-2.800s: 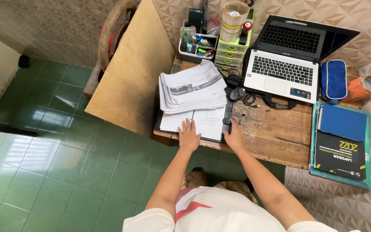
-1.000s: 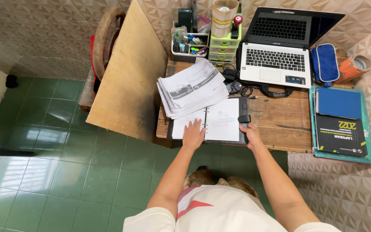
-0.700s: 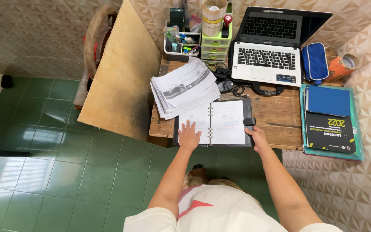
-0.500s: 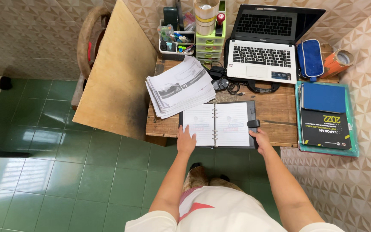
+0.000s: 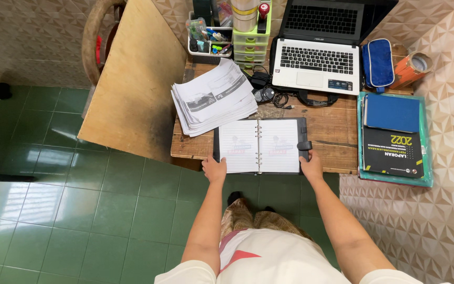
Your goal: The person organizes stationery items on a cluttered desk. They sort through loose papers, highlighters, and folders, then stack envelopes, notebooks, and books into neat piles.
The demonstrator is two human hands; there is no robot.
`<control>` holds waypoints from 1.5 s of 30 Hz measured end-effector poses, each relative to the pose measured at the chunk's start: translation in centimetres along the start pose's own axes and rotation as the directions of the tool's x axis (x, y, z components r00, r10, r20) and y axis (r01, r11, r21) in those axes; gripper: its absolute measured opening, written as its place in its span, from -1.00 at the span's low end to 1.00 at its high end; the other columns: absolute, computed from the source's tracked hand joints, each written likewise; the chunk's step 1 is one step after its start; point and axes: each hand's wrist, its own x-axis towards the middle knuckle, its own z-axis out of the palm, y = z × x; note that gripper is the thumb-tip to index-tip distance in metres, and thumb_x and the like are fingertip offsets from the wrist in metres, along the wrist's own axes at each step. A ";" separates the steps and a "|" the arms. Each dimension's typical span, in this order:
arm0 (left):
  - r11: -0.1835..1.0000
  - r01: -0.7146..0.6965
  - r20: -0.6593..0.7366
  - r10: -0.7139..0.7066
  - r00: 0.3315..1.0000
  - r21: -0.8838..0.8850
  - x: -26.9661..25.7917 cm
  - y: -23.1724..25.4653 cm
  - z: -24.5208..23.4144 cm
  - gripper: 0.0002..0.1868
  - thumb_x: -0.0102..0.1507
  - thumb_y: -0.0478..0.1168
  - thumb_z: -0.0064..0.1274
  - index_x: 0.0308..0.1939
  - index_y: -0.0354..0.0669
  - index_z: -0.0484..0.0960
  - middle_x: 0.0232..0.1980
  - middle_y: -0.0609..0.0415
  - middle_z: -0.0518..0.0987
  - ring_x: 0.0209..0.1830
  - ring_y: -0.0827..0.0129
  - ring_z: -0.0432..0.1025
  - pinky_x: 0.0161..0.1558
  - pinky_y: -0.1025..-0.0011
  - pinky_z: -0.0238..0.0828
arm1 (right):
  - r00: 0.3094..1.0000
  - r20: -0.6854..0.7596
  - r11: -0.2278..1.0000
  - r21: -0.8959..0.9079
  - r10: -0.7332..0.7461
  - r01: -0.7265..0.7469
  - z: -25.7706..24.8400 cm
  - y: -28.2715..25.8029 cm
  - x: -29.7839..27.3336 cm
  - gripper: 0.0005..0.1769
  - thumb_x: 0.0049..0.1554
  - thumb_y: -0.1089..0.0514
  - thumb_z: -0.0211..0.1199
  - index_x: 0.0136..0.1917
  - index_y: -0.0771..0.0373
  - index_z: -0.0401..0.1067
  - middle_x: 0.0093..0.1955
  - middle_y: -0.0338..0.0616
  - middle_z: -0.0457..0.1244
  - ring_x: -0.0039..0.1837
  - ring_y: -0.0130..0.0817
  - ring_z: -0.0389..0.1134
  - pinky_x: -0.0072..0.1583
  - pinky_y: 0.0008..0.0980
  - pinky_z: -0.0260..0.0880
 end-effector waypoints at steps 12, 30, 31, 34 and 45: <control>0.990 0.142 0.049 -0.141 0.989 -0.018 -1.0 2.5 0.2 -0.15 0.16 0.07 0.25 0.43 -0.15 0.28 0.48 -0.13 0.12 0.37 -0.10 0.21 0.39 -0.06 0.04 | 1.000 0.017 0.999 -0.046 -0.008 0.009 -0.5 1.0 1.0 -0.46 0.06 0.19 0.42 0.28 0.34 0.39 -0.02 0.02 0.41 0.03 -0.16 0.45 0.10 -0.21 0.40; 0.887 -0.395 -0.085 0.386 0.918 -0.237 -5.4 9.0 -2.0 -0.45 0.15 -0.29 0.25 0.23 -0.21 0.54 0.09 -0.09 0.67 0.09 0.08 0.56 0.11 0.21 0.45 | 0.933 0.113 0.712 0.617 0.342 -0.335 -2.6 0.5 3.5 -0.72 0.16 0.39 0.24 0.16 0.30 0.44 0.00 -0.09 0.37 0.02 -0.31 0.36 0.07 -0.30 0.39; 0.881 -0.402 -0.083 0.394 0.915 -0.250 -5.5 9.5 -1.9 -0.46 0.16 -0.30 0.24 0.24 -0.21 0.54 0.09 -0.11 0.66 0.10 0.06 0.55 0.11 0.20 0.45 | 0.938 0.110 0.709 0.627 0.330 -0.323 -2.8 0.7 3.7 -0.72 0.16 0.40 0.24 0.16 0.31 0.45 0.00 -0.09 0.37 0.02 -0.31 0.36 0.07 -0.31 0.39; 0.853 -0.452 -0.092 0.444 0.891 -0.260 -5.8 11.7 -1.9 -0.48 0.17 -0.33 0.22 0.23 -0.21 0.56 0.09 -0.14 0.65 0.11 0.01 0.53 0.11 0.17 0.44 | 0.947 0.102 0.681 0.672 0.305 -0.292 -2.8 0.8 4.7 -0.70 0.13 0.42 0.24 0.15 0.32 0.45 0.01 -0.09 0.37 0.02 -0.33 0.37 0.06 -0.33 0.41; 0.780 -0.619 0.064 0.625 0.778 -0.093 -8.9 18.6 -1.6 -0.33 0.17 -0.27 0.13 0.41 -0.15 0.48 -0.21 -0.25 0.65 -0.19 -0.06 0.57 -0.04 0.12 0.50 | 0.989 0.040 0.883 0.448 0.140 -0.143 -2.0 -0.4 6.6 -0.54 0.10 0.38 0.32 0.27 0.43 0.35 0.03 -0.04 0.41 0.03 -0.32 0.41 0.04 -0.37 0.39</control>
